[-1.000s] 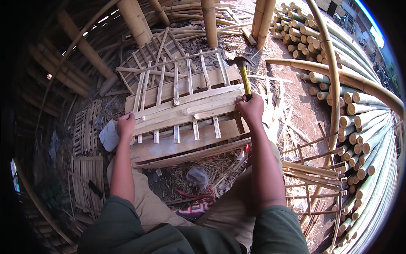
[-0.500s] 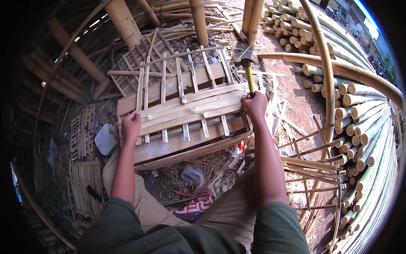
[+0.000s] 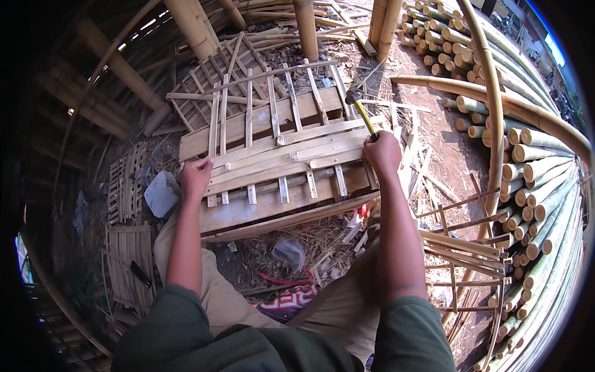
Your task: The person arranges wooden slats onto a wooden frame, takes nails out of a plastic bag, and hammers the nails into the slats using a hammer.
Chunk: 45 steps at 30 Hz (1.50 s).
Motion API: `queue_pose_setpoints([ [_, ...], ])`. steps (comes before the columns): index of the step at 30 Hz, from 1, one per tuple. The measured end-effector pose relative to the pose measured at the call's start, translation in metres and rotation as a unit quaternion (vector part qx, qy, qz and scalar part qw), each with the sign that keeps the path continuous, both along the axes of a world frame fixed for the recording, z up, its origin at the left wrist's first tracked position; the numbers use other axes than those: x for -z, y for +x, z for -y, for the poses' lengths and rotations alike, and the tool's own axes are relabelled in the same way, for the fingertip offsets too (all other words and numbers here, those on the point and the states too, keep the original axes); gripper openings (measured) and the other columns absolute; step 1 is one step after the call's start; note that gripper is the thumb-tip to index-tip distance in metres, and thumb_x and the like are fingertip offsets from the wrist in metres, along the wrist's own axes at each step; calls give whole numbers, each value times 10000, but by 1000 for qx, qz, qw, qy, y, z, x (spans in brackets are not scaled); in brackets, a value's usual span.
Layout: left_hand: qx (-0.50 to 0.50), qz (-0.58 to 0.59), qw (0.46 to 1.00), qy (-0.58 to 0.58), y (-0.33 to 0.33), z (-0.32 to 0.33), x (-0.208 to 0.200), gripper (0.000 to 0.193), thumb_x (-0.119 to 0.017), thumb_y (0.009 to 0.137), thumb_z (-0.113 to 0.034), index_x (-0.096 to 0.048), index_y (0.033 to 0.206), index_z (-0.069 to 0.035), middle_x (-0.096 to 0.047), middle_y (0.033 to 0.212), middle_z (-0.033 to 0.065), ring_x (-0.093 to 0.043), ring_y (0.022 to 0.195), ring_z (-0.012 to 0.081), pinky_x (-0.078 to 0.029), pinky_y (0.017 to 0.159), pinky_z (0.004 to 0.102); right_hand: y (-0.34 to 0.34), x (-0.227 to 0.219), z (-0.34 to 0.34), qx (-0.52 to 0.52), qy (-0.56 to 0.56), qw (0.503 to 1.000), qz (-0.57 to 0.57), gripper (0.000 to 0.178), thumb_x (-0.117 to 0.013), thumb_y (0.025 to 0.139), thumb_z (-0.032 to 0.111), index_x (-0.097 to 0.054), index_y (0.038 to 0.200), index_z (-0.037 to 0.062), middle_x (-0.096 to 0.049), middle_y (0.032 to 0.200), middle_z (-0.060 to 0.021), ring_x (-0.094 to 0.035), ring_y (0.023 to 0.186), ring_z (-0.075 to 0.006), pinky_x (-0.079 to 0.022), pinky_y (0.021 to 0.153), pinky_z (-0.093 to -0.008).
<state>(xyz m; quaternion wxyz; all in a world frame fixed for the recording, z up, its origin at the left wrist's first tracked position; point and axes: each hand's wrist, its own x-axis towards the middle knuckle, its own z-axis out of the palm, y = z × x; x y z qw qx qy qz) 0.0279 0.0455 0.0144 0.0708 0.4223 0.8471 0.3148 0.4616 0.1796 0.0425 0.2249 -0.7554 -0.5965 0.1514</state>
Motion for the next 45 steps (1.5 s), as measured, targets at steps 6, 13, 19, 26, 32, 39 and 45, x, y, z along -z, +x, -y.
queue_pose_setpoints([
  [6,28,12,999,20,-5,0,-3,261,-747,815,-295,-764,972,-87,-739,856,122,-724,773,247,-543,701,326,0,-1,-2,4,-12,1000,4,234,-725,795,273,-707,876,53,-708,895,-187,-684,865,-360,-522,777,-453],
  [13,28,106,993,50,-39,-5,8,181,-761,824,-177,-737,876,-6,-727,787,103,-682,705,152,-528,681,298,-2,-1,-3,-4,-25,1000,-6,227,-727,791,268,-707,868,55,-708,897,-187,-683,863,-364,-522,778,-456],
  [19,34,181,982,54,-54,-4,18,149,-744,836,-126,-723,894,9,-729,815,94,-671,717,132,-530,690,282,4,2,-4,-1,-14,1000,1,237,-725,789,263,-709,875,43,-704,891,-198,-681,864,-371,-521,780,-461],
  [26,30,132,991,21,-64,-1,24,150,-749,829,-123,-727,907,3,-734,825,96,-683,721,134,-530,699,273,0,-4,0,-5,-21,1000,0,243,-721,787,252,-709,892,33,-704,903,-204,-681,874,-372,-518,783,-461],
  [32,45,125,991,26,-52,-3,19,174,-745,846,-127,-716,927,23,-726,822,81,-660,713,113,-515,679,257,10,1,-7,-5,-37,999,-19,301,-750,785,300,-710,900,24,-704,894,-210,-686,869,-365,-522,771,-452],
  [39,44,-57,994,88,-23,-9,-8,216,-692,855,-119,-676,1057,-45,-674,1043,132,-649,967,296,-508,850,382,40,-11,-5,43,-22,999,7,362,-784,761,348,-703,824,1,-704,826,-206,-691,785,-362,-527,720,-435],
  [45,307,-57,936,164,98,-34,-60,195,-660,827,-38,-656,1022,-26,-640,1038,147,-620,1016,335,-484,909,384,49,-21,2,71,-15,995,-73,398,-781,756,378,-684,754,-8,-689,730,-188,-679,698,-347,-522,678,-424],
])
